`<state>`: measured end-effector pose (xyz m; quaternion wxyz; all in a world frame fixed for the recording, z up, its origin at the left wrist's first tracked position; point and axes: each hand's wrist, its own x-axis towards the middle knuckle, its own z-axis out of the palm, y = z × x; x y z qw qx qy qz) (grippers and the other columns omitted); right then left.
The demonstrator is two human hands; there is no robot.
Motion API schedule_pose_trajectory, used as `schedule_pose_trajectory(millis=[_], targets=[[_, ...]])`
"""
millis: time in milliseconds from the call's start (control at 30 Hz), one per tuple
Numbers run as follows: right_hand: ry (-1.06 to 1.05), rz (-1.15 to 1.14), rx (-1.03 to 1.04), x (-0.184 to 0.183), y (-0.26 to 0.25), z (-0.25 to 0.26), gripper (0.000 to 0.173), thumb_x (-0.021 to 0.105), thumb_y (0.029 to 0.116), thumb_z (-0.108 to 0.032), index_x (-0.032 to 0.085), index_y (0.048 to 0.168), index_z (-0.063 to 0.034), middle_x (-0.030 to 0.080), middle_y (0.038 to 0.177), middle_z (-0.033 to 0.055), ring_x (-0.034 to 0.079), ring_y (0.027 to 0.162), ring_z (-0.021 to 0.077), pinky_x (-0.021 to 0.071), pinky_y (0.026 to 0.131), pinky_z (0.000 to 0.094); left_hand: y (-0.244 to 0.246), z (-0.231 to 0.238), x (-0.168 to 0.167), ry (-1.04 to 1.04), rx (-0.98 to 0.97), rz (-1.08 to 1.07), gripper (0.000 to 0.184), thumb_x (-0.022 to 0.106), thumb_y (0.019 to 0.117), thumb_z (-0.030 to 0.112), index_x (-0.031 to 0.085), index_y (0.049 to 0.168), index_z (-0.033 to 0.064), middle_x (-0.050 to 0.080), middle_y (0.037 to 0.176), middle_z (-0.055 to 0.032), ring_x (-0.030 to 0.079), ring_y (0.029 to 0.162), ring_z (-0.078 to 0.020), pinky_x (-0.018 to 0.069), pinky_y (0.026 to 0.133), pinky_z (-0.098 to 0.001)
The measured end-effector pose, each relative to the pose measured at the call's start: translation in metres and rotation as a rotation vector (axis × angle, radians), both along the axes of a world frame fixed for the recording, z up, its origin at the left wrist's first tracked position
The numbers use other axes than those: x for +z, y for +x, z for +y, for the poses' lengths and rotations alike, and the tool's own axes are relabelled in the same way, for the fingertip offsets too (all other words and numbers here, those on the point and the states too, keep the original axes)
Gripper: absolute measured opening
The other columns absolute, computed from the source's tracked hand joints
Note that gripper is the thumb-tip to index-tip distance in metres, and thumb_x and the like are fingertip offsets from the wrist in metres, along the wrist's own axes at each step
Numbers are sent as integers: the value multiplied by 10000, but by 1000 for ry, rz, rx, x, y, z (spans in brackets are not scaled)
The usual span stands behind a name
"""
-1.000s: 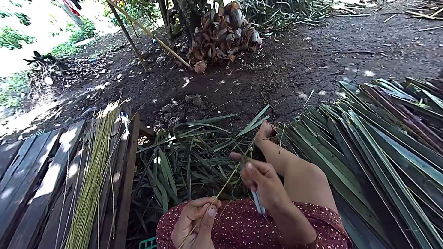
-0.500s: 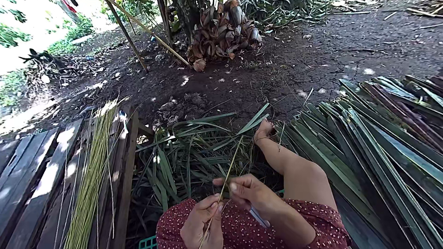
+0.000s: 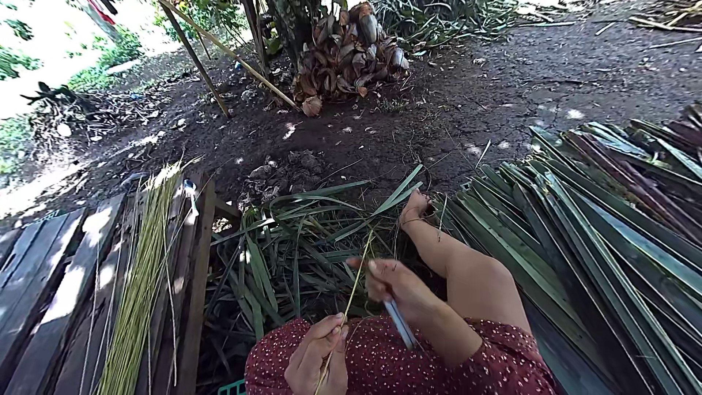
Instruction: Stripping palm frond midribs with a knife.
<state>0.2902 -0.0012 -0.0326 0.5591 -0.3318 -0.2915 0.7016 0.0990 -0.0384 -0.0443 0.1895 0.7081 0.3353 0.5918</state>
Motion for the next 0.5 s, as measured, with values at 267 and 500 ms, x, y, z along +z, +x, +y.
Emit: schedule_pose_trajectory(millis=[267,500], targets=[[-224,-55,-76,-41,19,40,409,275,1124,-187,576,1333,-5,443,586,-97,435,476,16,437,510,179,-23,-13,0,-213,69,-239,120,688,976,190,739,1001,296,745,1100,169,717,971,-7,597,853,-189],[17,38,97,-19,-29,-7,357,409,1051,-182,649,1285,-58,516,598,-157,455,494,-46,407,492,140,-11,-24,9,-609,39,-568,219,677,911,-2,723,843,201,777,966,45,739,854,-67,618,797,-239]])
